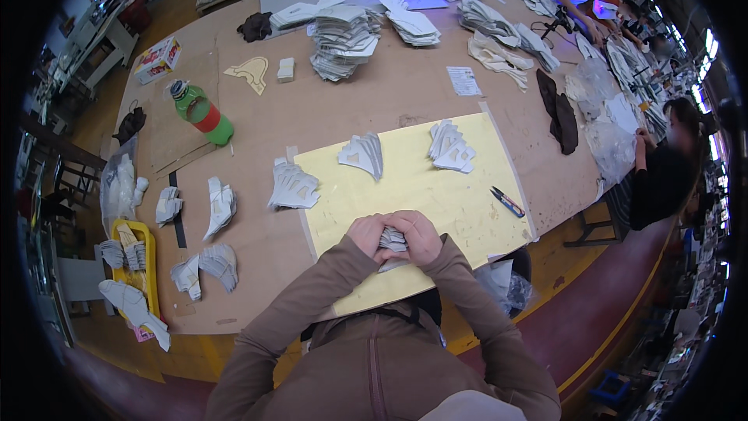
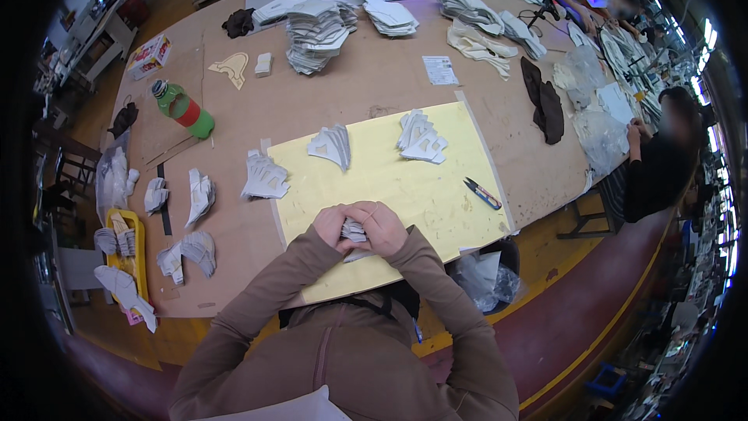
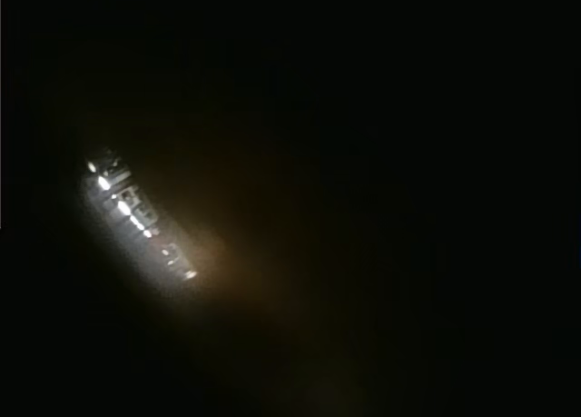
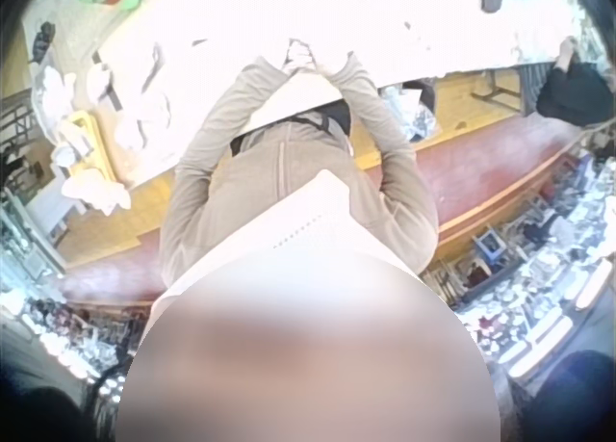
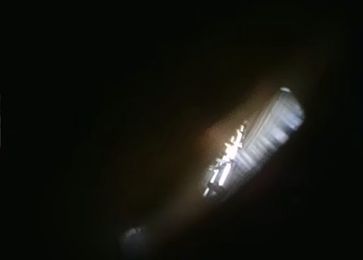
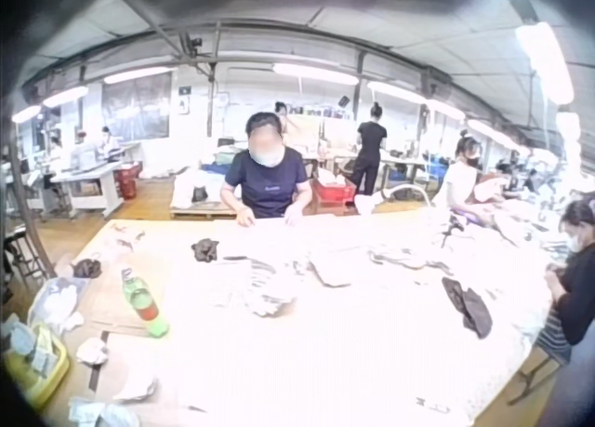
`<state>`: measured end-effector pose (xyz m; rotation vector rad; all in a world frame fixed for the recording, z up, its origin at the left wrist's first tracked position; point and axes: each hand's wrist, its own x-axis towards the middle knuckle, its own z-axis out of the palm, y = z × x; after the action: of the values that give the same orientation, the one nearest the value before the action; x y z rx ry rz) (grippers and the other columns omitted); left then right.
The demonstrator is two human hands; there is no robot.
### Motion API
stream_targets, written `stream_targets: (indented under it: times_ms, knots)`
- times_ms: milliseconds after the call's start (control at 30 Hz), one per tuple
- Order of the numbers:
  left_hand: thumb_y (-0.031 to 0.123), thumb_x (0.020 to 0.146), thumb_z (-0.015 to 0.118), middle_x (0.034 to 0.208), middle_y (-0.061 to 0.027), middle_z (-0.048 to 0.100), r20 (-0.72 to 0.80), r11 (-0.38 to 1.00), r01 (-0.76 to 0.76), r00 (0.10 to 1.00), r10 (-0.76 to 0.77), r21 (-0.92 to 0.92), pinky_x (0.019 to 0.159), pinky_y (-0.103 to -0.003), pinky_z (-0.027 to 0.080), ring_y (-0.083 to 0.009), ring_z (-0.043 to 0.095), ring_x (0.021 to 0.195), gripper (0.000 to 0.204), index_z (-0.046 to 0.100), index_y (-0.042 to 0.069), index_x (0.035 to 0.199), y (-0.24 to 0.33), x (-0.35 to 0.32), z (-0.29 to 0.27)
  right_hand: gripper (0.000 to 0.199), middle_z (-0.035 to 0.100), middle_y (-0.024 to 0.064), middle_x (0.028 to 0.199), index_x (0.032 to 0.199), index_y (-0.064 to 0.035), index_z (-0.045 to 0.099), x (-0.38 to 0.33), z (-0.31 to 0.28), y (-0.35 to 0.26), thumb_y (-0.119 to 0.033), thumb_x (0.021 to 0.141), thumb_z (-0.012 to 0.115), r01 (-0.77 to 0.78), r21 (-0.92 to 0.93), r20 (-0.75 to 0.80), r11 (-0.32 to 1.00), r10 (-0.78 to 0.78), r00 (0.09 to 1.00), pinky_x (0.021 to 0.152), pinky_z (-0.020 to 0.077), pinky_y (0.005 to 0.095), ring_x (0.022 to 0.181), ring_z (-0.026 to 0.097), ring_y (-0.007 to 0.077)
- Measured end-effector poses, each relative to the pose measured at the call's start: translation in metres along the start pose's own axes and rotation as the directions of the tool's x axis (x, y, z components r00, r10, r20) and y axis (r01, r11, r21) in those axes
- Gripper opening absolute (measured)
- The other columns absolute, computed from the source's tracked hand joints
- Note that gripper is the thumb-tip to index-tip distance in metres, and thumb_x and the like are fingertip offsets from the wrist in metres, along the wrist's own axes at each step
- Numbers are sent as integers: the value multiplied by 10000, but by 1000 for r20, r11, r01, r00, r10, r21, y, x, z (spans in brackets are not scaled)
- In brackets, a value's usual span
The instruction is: The person repeatedly folds small white fabric pieces by hand on a work table, aligns them into neat stacks, and secures a stack with a rubber band. The person also places folded pieces into a yellow bin.
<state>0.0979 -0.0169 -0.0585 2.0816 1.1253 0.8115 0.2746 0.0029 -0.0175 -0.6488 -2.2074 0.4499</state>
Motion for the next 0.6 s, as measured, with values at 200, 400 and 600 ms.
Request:
stream_targets:
  times_ms: [200, 400, 600]
  knots:
    - [129, 733, 747, 1008, -166, 586, -79, 935, 72, 991, -106, -348, 849, -402, 467, -322, 582, 952, 509, 471, 7, 1143, -2, 2, 7, 663, 597, 167, 1080, 1219, 12, 520, -3, -2, -1, -323, 709, 779, -97, -131, -14, 987, 97, 995, 806, 486, 387, 945, 595, 321]
    - [115, 873, 669, 1191, -89, 560, -242, 694, 110, 889, -388, -711, 881, -299, 490, -164, 590, 996, 482, 404, 21, 1264, -15, 7, -20, 574, 595, 137, 1060, 1249, 3, 503, -11, -12, 0, -175, 756, 739, -491, 10, 34, 871, 490, 871, 870, 450, 374, 967, 555, 319]
    - [168, 920, 590, 1115, -78, 558, 107, 263, 257, 874, -474, -930, 833, -298, 489, -154, 579, 969, 481, 374, 20, 1324, -28, 6, -49, 464, 594, 75, 939, 1187, 0, 580, -31, -25, -11, -24, 743, 710, -628, 113, 170, 770, 607, 776, 740, 465, 284, 803, 542, 184]
